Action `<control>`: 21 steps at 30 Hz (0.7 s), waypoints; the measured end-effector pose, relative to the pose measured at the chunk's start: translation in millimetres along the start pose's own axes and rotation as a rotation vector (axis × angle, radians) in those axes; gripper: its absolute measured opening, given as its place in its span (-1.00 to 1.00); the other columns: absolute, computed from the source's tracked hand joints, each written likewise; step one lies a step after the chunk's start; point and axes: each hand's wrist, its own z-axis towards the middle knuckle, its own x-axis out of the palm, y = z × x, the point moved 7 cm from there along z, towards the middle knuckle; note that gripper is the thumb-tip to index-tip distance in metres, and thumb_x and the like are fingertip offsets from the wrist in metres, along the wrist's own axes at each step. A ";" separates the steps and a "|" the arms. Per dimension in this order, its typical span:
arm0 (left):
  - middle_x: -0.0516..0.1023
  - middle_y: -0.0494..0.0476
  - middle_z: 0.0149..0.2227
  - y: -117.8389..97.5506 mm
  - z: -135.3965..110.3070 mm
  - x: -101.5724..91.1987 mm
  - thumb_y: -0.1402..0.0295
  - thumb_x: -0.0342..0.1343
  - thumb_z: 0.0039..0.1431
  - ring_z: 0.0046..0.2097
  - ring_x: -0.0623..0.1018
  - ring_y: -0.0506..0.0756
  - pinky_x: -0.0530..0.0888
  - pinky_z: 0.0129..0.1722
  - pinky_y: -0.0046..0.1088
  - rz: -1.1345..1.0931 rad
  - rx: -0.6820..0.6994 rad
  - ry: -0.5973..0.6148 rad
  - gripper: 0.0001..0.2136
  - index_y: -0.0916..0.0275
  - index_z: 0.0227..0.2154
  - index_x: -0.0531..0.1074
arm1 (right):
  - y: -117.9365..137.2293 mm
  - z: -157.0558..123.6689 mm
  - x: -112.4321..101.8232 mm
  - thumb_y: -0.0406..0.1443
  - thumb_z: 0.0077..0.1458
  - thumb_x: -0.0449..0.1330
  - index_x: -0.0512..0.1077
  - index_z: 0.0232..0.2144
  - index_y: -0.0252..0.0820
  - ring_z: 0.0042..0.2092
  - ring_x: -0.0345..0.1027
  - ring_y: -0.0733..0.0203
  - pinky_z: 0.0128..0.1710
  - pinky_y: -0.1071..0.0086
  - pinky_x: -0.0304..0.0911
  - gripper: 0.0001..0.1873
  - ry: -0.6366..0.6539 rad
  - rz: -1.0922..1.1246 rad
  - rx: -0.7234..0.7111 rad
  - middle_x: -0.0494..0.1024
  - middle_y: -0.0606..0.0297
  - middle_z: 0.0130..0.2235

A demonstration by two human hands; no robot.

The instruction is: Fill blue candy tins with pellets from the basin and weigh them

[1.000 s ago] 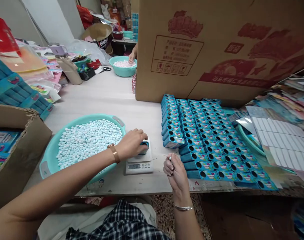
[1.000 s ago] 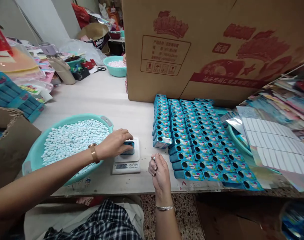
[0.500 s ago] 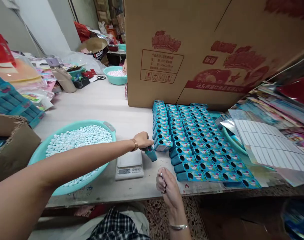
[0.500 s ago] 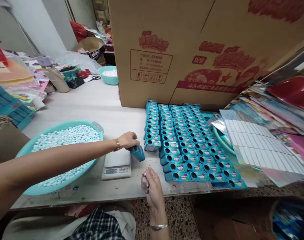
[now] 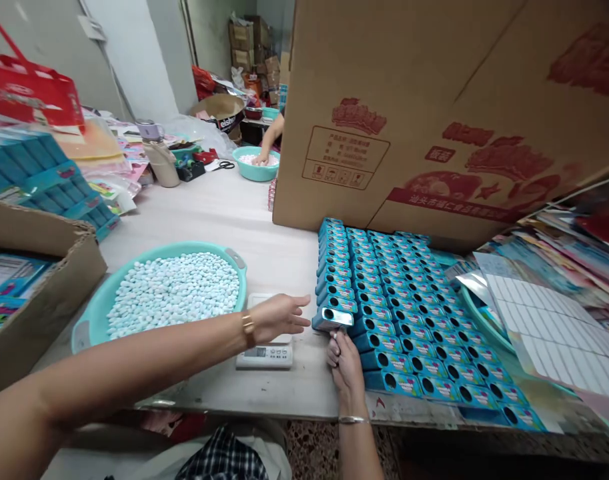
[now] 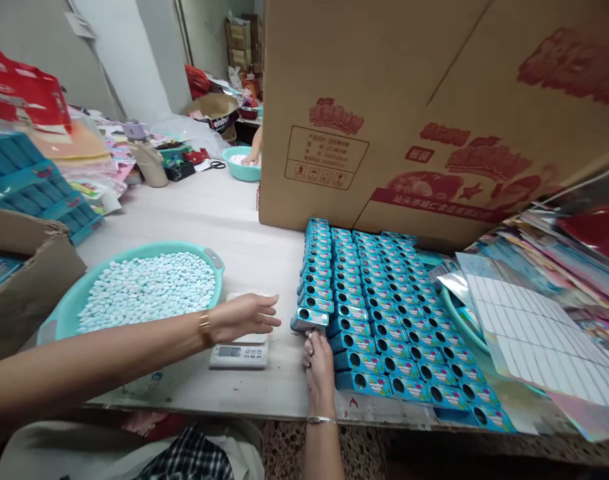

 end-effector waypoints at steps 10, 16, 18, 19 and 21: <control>0.53 0.12 -0.06 -10.0 -267.2 -241.2 0.15 0.22 0.10 -0.09 0.52 0.08 0.43 -0.04 -0.44 -0.008 0.693 -0.923 -0.57 0.15 0.02 0.39 | 2.5 -56.0 136.2 -0.12 0.05 0.28 0.32 -0.42 -0.17 -0.63 -0.24 0.49 -0.70 0.60 -0.18 -0.72 0.368 0.093 0.180 -0.01 0.56 -0.61; 0.51 0.13 -0.03 7.3 -412.9 -294.4 0.11 0.20 0.09 -0.06 0.53 0.12 0.44 0.00 -0.37 0.256 0.756 -1.466 -0.48 0.14 0.10 0.31 | 4.4 -49.9 273.8 -0.04 0.11 0.16 0.40 -0.38 -0.14 -0.44 0.21 0.32 -0.48 0.46 0.16 -0.71 0.563 -0.536 -0.227 0.35 0.36 -0.46; 0.50 0.16 -0.05 -1.7 -438.4 -315.7 0.10 0.18 0.10 -0.08 0.53 0.14 0.46 -0.03 -0.33 0.417 0.726 -1.483 -0.41 0.18 0.16 0.22 | -5.1 -49.3 308.5 -0.04 0.10 0.15 0.46 -0.32 -0.12 -0.19 0.35 0.13 -0.22 0.30 0.28 -0.71 0.694 -0.869 -0.474 0.48 0.23 -0.26; 0.49 0.18 -0.05 -8.1 -446.7 -329.4 0.10 0.17 0.11 -0.08 0.53 0.14 0.47 -0.05 -0.32 0.525 0.689 -1.472 -0.38 0.20 0.18 0.18 | -10.7 -50.9 322.9 -0.05 0.10 0.14 0.48 -0.28 -0.10 -0.07 0.34 0.04 -0.10 0.21 0.27 -0.71 0.767 -1.004 -0.593 0.49 0.19 -0.16; 0.48 0.23 -0.02 -22.1 -451.5 -359.7 0.09 0.11 0.15 -0.07 0.52 0.15 0.45 -0.05 -0.32 0.806 0.533 -1.401 -0.39 0.25 0.20 0.16 | -18.1 -56.8 347.0 -0.06 0.12 0.10 0.49 -0.24 -0.06 0.06 0.29 -0.05 0.04 0.08 0.20 -0.70 0.868 -1.170 -0.793 0.47 0.17 -0.04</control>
